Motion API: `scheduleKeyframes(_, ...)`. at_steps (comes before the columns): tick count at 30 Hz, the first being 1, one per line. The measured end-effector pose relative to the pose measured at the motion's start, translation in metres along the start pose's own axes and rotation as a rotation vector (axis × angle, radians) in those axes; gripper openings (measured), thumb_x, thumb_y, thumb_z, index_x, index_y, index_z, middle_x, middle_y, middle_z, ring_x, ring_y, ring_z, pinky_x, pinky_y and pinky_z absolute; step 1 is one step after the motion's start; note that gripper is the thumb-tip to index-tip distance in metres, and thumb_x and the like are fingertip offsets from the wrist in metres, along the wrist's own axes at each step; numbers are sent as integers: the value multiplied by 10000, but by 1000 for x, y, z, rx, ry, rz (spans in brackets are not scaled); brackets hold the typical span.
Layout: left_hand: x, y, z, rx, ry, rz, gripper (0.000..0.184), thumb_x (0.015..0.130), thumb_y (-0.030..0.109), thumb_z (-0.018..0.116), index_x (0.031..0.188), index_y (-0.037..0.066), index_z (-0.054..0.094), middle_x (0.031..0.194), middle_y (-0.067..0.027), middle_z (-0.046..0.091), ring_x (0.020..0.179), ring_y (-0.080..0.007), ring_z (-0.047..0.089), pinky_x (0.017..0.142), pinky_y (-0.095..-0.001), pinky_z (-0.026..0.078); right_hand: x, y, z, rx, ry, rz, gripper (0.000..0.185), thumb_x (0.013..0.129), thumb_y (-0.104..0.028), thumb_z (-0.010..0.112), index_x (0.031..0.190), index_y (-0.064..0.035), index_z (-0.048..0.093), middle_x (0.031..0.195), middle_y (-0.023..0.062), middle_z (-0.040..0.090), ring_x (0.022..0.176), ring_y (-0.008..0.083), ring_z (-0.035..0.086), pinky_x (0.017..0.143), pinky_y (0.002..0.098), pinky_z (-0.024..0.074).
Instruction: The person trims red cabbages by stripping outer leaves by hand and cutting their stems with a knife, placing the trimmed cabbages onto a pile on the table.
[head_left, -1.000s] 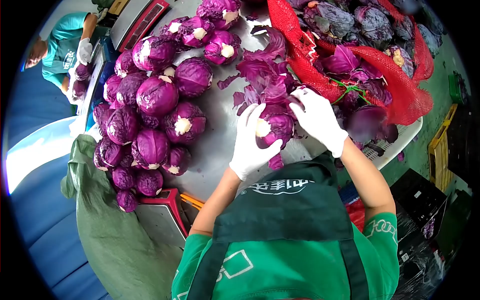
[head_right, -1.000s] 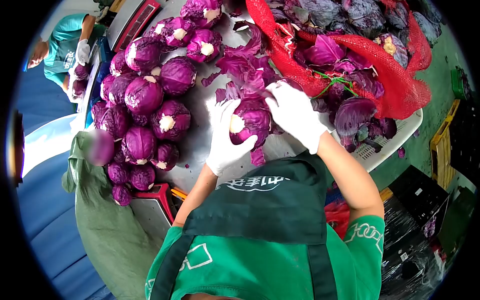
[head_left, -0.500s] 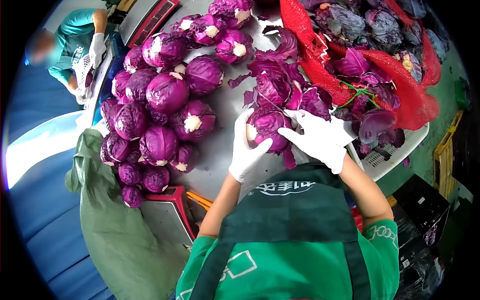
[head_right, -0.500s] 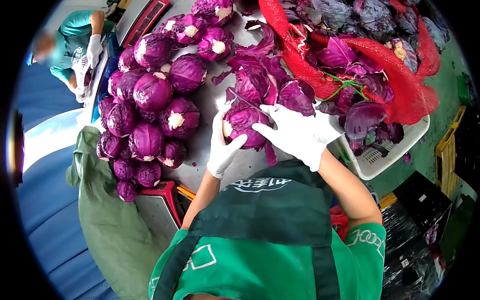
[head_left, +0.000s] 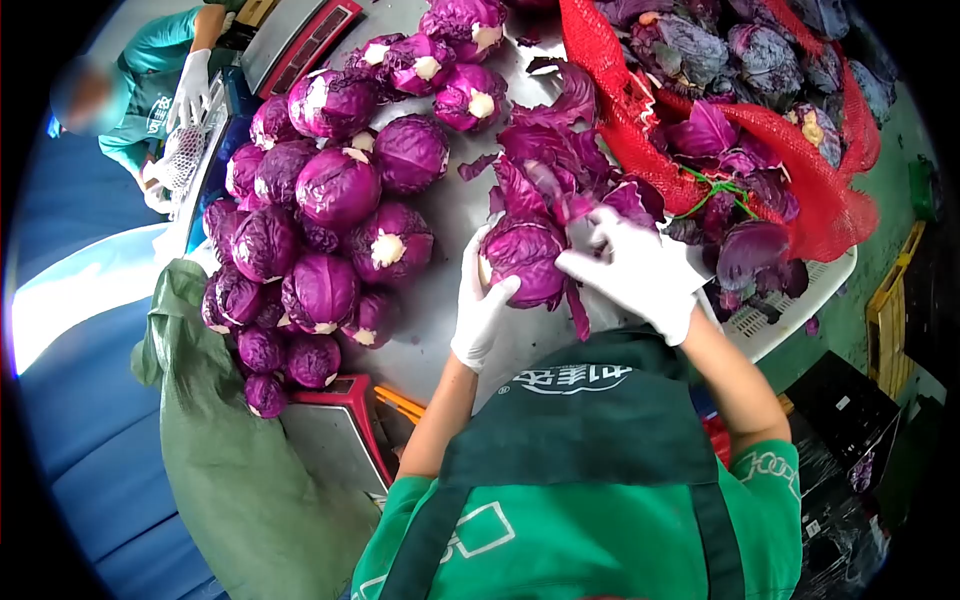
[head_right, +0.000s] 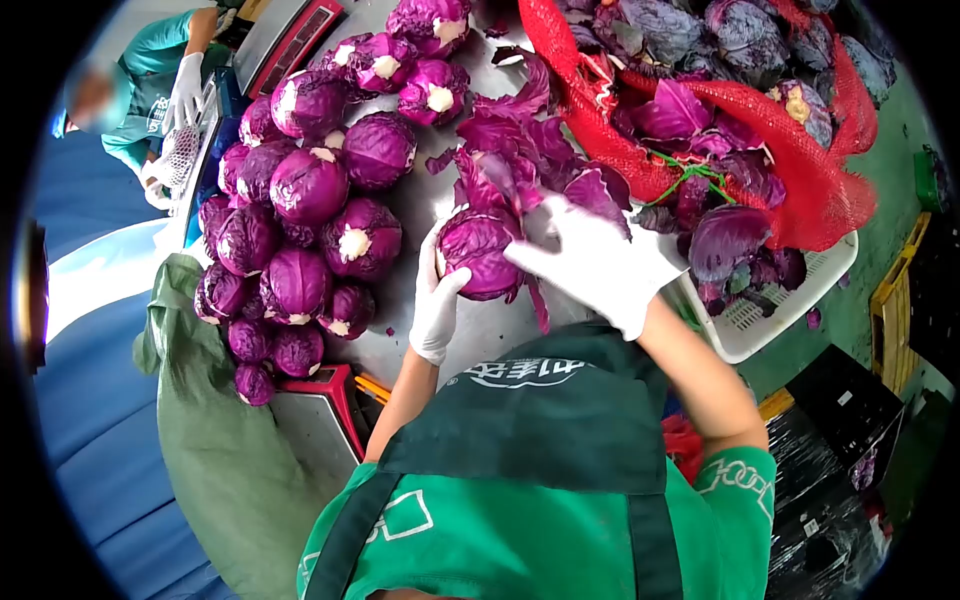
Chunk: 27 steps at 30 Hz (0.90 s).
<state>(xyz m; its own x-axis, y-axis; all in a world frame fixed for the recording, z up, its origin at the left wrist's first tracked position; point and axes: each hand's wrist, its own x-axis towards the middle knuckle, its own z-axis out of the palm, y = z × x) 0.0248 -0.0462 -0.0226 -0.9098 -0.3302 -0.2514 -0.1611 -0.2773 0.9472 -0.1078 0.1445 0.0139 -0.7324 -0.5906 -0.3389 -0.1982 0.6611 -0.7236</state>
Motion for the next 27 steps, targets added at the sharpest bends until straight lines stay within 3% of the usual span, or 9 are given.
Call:
scheduleKeyframes(2,-4,5,6,-47,24,-39,793,824,59,710,1483,46,269,1444,-121,403,1330,-238,429,1117,-386,357,-1,-3,23,-18,-54,-43,825,842,-546,666,1404,7,423,1350,253,525,1236,390,534,1039,429,428)
scheduleKeyframes(5,-7,7,12,18,104,-113,876,818,65,761,1492,49,202,1446,-147,381,1316,-245,442,1099,-384,393,11,20,52,221,5,-128,777,838,-522,686,1387,-23,455,1331,242,543,1235,368,541,1032,418,435)
scheduleKeyframes(13,-2,8,15,43,132,-56,762,825,146,762,1443,48,327,1383,-110,458,1269,-211,479,1088,-366,391,14,24,61,-108,382,-485,257,928,-269,590,1054,-47,618,902,129,673,777,310,676,671,385,549)
scheduleKeyframes(17,-4,5,17,39,179,-50,778,810,149,774,1442,48,332,1379,-109,460,1267,-210,480,1090,-361,389,32,34,63,-231,397,-375,148,951,-146,480,865,-53,558,765,127,613,655,283,644,582,371,524)
scheduleKeyframes(19,-4,7,14,97,69,-3,857,788,86,797,1456,30,262,1403,-134,419,1288,-236,464,1091,-385,406,60,69,57,-603,426,-323,135,956,-149,492,895,-52,563,758,129,607,654,286,640,581,374,525)
scheduleKeyframes(21,-1,10,13,152,46,6,907,756,106,823,1454,25,250,1391,-142,421,1277,-240,467,1084,-385,408,75,91,43,-477,695,-496,135,958,-163,512,890,-54,556,740,124,602,642,292,632,575,371,524)
scheduleKeyframes(23,-3,11,14,257,-5,-21,1008,693,146,875,1451,14,224,1368,-157,426,1257,-249,472,1070,-384,412,60,53,12,-227,690,-309,238,931,-264,594,1072,-72,601,931,123,615,766,291,651,658,395,537)
scheduleKeyframes(25,4,14,15,422,-75,45,1033,672,174,886,1443,4,220,1359,-161,421,1252,-255,465,1070,-389,405,28,3,-15,-93,495,-262,346,882,-283,676,1166,-93,622,1024,100,614,854,290,652,746,371,534)
scheduleKeyframes(27,14,7,13,562,-175,87,1085,613,263,908,1417,-23,238,1348,-188,391,1266,-294,431,1084,-413,377,19,-1,-10,-92,357,-505,405,860,-303,705,1212,-122,618,1028,86,593,895,271,640,759,364,530)
